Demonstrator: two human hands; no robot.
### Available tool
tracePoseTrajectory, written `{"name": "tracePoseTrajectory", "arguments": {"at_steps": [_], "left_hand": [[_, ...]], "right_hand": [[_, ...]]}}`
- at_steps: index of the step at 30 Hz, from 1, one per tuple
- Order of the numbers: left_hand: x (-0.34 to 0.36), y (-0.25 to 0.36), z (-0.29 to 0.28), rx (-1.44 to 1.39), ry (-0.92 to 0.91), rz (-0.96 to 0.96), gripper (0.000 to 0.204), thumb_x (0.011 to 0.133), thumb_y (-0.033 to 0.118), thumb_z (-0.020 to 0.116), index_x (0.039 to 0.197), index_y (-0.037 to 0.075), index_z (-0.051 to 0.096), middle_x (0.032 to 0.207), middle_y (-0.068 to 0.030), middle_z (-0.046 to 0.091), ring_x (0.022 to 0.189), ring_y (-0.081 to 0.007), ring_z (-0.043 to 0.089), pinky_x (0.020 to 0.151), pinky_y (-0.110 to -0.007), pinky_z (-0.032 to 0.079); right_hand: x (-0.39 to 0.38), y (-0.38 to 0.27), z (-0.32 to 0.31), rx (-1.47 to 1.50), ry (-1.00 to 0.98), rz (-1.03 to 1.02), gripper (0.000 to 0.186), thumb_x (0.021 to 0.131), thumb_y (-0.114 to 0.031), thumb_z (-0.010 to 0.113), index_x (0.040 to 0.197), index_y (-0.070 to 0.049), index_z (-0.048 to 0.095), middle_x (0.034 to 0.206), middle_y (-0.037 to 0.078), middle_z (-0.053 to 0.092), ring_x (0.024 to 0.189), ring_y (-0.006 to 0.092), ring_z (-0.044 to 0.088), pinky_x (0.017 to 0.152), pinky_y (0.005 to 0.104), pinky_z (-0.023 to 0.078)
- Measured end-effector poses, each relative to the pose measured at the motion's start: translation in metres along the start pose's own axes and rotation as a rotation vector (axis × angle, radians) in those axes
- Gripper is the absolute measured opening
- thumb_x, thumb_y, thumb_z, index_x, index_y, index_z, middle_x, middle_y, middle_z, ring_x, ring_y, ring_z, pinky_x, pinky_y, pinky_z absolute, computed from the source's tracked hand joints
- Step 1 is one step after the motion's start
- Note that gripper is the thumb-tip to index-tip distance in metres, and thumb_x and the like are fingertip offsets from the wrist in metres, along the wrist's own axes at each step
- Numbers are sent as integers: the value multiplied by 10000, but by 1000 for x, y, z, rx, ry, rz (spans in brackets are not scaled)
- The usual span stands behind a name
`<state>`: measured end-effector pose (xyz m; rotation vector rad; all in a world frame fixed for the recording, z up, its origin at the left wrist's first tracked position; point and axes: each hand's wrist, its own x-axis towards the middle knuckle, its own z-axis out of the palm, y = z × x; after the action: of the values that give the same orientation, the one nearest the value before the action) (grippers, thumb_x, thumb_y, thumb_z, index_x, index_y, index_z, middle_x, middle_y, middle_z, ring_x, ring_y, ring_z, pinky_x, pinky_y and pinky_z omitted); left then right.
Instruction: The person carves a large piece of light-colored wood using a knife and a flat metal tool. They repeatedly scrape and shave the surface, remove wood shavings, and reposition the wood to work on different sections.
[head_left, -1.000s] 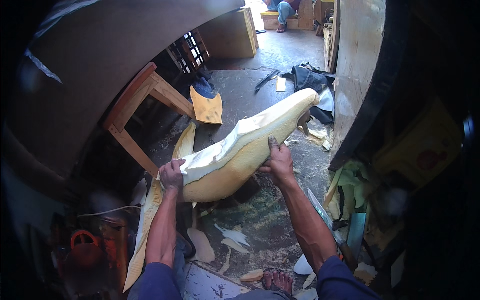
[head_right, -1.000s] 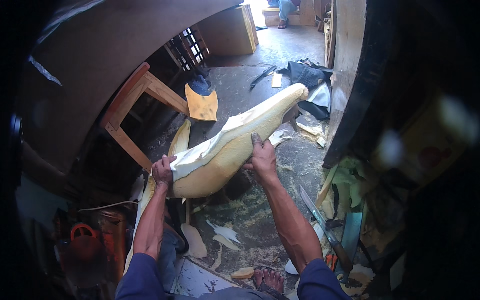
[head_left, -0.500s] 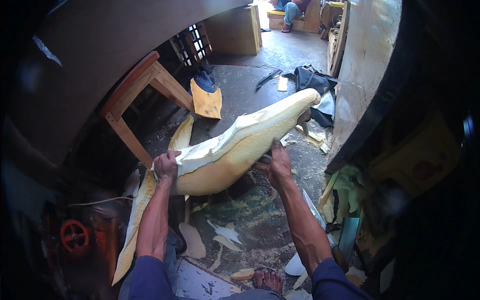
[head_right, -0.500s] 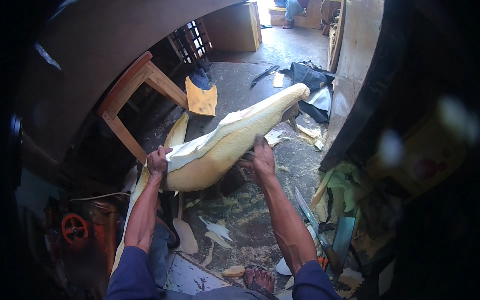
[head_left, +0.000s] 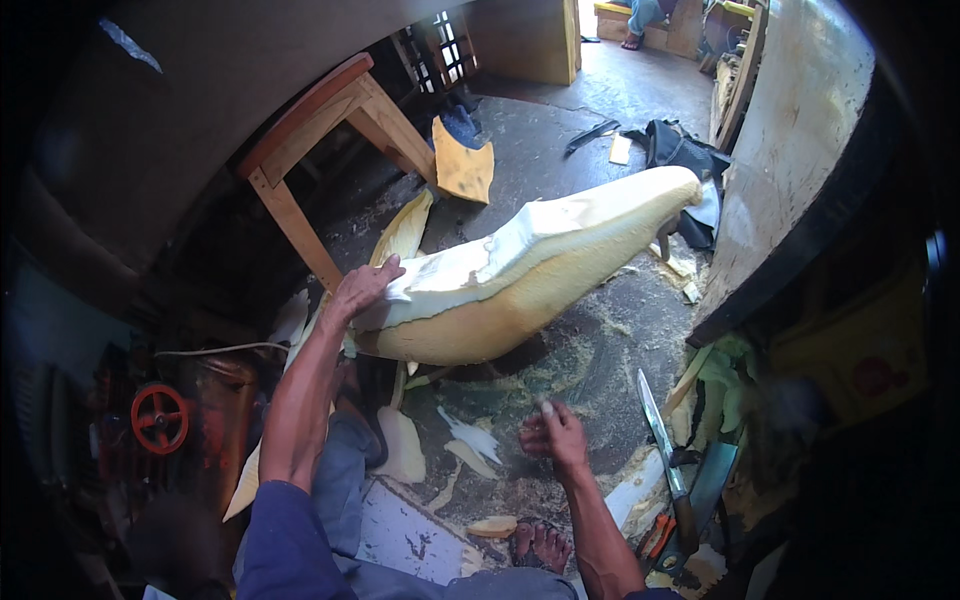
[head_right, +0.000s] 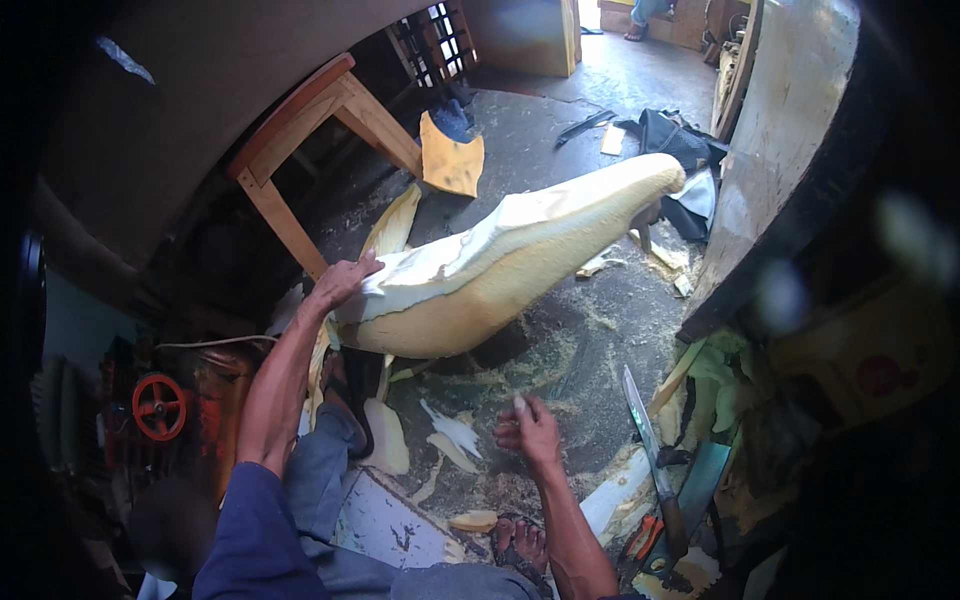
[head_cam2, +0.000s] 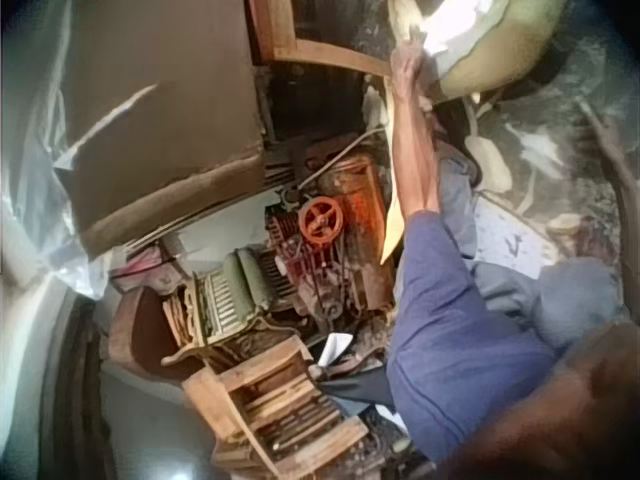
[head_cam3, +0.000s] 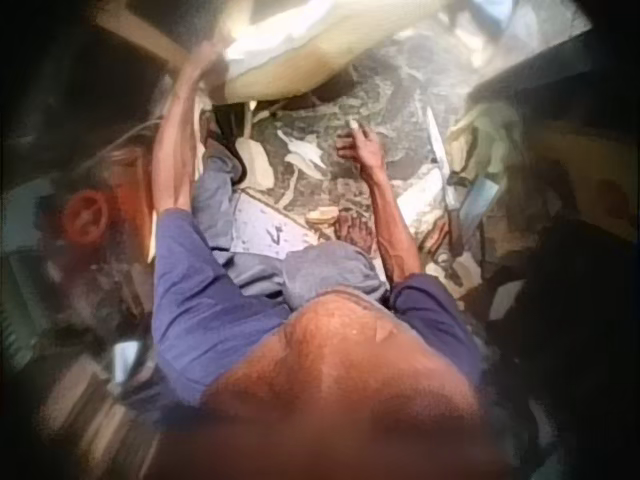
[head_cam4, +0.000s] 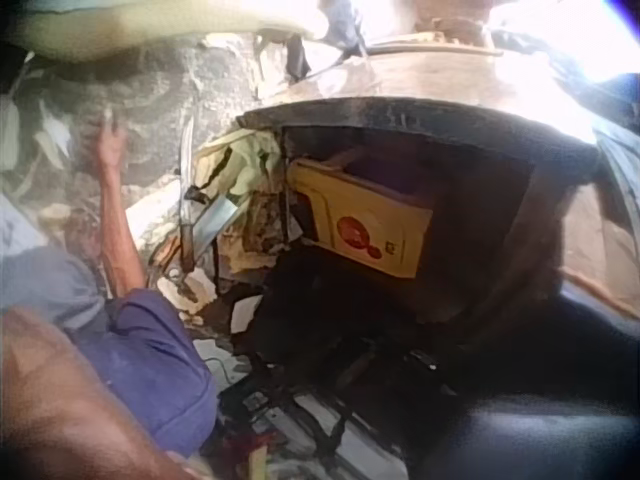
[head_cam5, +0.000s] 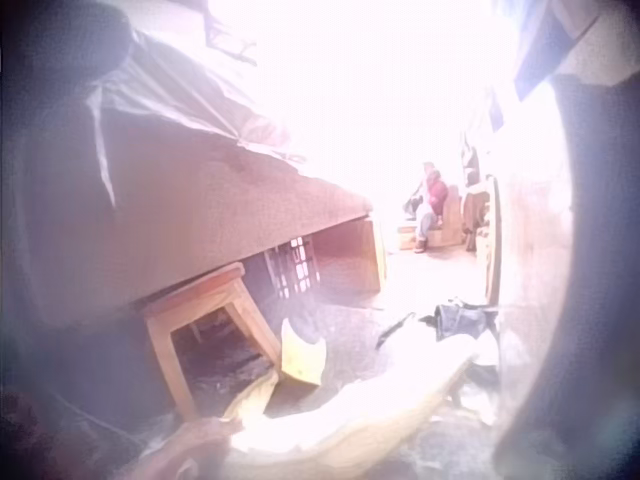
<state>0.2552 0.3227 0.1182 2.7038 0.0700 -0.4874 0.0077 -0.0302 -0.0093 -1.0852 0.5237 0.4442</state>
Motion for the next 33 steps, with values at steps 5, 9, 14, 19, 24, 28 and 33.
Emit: {"name": "tracePoseTrajectory", "arguments": {"at_steps": [5,9,14,19,24,28,33], "left_hand": [[-21,-5,26,137,51,47,603,1042,622,408,1427,223,646,1472,-171,595,1380,-359,536,1193,-471,343],[-60,-6,121,191,250,62,597,1049,474,464,1581,205,436,1589,-176,455,1457,-316,449,1216,-495,289],[-70,-4,137,144,421,79,497,1050,407,472,1498,199,522,1292,-180,652,1247,-353,606,1067,-506,438],[-71,5,127,88,350,-36,480,1059,406,453,1482,195,535,1321,-169,641,1275,-351,587,1085,-516,417],[-69,-5,142,108,384,-43,469,1073,418,408,1466,204,550,1282,-174,640,1244,-354,587,1072,-540,401],[-66,-8,139,169,311,-118,463,1080,402,390,1455,187,557,1271,-178,641,1233,-364,586,1073,-539,395],[-93,7,151,179,389,-114,495,1076,416,397,1494,177,510,1287,-182,619,1213,-373,590,1036,-549,413]], "right_hand": [[18,-27,-3,70,80,-388,884,1040,-472,583,1650,-26,125,1505,297,500,1299,405,585,958,470,579],[18,-70,-12,-491,243,-241,854,1023,-473,587,1612,33,232,1545,340,419,1444,457,427,1160,487,407],[-8,-127,-4,-980,470,-586,663,1030,-260,574,1553,86,359,1598,333,348,1484,478,363,1232,483,319],[-19,-160,59,-666,487,-1446,587,1059,-247,499,1590,-32,371,1637,243,354,1544,434,282,1274,543,210],[48,-96,99,-1514,-40,-1168,574,1074,-524,399,1526,-187,505,1648,49,414,1565,277,293,1293,573,87],[57,-36,95,-1612,113,-1200,563,1057,-524,453,1464,-156,579,1594,84,483,1542,293,332,1276,585,140],[11,33,55,-1189,-90,-978,589,980,-303,646,1515,-106,497,1555,185,502,1516,370,368,1245,585,234]]}}
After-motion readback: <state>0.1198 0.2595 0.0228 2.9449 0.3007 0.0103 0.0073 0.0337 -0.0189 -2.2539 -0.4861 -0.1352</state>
